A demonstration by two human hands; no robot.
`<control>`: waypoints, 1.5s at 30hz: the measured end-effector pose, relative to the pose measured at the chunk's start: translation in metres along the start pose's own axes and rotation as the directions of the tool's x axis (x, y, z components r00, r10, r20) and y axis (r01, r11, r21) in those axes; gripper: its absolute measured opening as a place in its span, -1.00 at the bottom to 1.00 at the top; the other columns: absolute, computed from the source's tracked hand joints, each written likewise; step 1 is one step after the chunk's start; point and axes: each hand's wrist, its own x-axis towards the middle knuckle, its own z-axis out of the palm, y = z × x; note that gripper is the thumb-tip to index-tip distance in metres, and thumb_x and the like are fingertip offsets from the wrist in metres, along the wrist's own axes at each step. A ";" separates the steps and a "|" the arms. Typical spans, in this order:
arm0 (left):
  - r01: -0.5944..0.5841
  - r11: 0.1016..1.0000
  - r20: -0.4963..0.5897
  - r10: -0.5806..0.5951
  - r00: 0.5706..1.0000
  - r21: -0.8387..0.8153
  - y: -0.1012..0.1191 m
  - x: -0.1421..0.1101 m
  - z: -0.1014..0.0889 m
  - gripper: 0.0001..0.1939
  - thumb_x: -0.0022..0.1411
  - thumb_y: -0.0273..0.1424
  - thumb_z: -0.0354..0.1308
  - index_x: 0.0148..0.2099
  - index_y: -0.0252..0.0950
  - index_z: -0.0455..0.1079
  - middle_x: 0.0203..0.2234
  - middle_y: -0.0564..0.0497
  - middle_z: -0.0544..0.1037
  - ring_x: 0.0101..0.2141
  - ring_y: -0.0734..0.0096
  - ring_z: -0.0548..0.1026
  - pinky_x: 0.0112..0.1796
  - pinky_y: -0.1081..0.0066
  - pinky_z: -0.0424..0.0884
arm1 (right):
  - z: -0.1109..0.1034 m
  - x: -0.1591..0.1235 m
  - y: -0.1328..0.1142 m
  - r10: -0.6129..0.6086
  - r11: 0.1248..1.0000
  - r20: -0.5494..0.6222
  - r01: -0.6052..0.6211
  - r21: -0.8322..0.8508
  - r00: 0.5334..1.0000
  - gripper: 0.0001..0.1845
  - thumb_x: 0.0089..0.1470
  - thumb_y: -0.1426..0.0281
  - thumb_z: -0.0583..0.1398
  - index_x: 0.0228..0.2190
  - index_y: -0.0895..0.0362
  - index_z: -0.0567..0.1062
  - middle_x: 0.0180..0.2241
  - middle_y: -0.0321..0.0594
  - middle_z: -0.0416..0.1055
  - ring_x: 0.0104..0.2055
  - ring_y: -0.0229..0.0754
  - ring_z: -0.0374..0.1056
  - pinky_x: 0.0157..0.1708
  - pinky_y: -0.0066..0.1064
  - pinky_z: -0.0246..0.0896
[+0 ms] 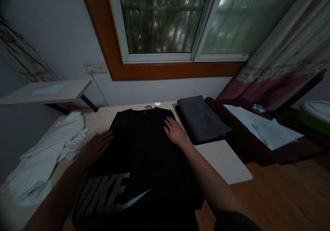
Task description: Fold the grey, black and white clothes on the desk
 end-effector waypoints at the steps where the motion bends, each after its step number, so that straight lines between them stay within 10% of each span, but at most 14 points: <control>1: 0.013 1.000 -0.001 -0.013 1.000 0.014 -0.002 0.000 0.001 -0.52 0.52 -0.23 -0.14 0.40 -0.04 0.23 0.40 0.06 0.24 0.40 0.19 0.14 0.36 -0.08 0.04 | 0.000 0.003 -0.001 0.000 1.000 0.003 0.000 0.000 1.000 -0.40 0.41 0.17 -0.06 0.32 0.19 0.32 0.41 -0.04 0.11 0.46 0.03 0.01 0.42 -0.03 -0.05; 17: 0.119 0.992 0.000 -0.119 0.993 0.031 -0.024 0.016 -0.003 -0.53 0.49 -0.25 -0.10 0.37 0.08 0.27 0.37 0.07 0.28 0.42 0.03 0.08 0.29 -0.29 0.07 | 0.009 0.049 -0.010 0.015 0.999 0.057 -0.017 0.045 0.998 -0.37 0.40 0.16 -0.07 0.34 0.19 0.27 0.43 -0.04 0.06 0.48 0.03 -0.05 0.42 0.00 -0.11; 29: -0.051 0.972 0.029 0.060 0.998 -0.229 0.003 0.060 -0.029 -0.49 0.52 -0.12 -0.18 0.31 -0.16 0.37 0.31 0.02 0.40 0.31 0.32 0.32 0.36 0.13 0.15 | 0.010 0.049 -0.010 0.005 0.998 0.046 -0.008 0.055 0.999 -0.40 0.41 0.16 -0.06 0.34 0.13 0.28 0.43 -0.07 0.06 0.48 0.03 -0.05 0.42 0.00 -0.10; 37: 0.299 0.949 -0.066 -0.306 0.950 -0.104 0.020 0.135 0.015 -0.31 0.46 -0.16 -0.11 0.47 -0.48 0.04 0.42 -0.34 0.12 0.40 -0.05 0.12 0.33 -0.03 0.13 | 0.008 0.049 -0.010 0.008 0.999 0.052 -0.011 0.046 0.999 -0.39 0.41 0.17 -0.06 0.33 0.17 0.28 0.42 -0.05 0.07 0.47 0.02 -0.02 0.43 -0.02 -0.11; 45: 0.289 0.957 0.000 -0.289 0.957 -0.012 0.016 0.129 0.027 -0.33 0.48 -0.13 -0.20 0.44 -0.43 0.14 0.42 -0.28 0.14 0.41 0.00 0.09 0.36 -0.04 0.02 | 0.010 0.043 -0.010 0.017 0.998 0.037 -0.019 0.059 0.999 -0.40 0.40 0.17 -0.05 0.33 0.14 0.29 0.42 -0.08 0.08 0.47 0.01 -0.01 0.43 -0.01 -0.10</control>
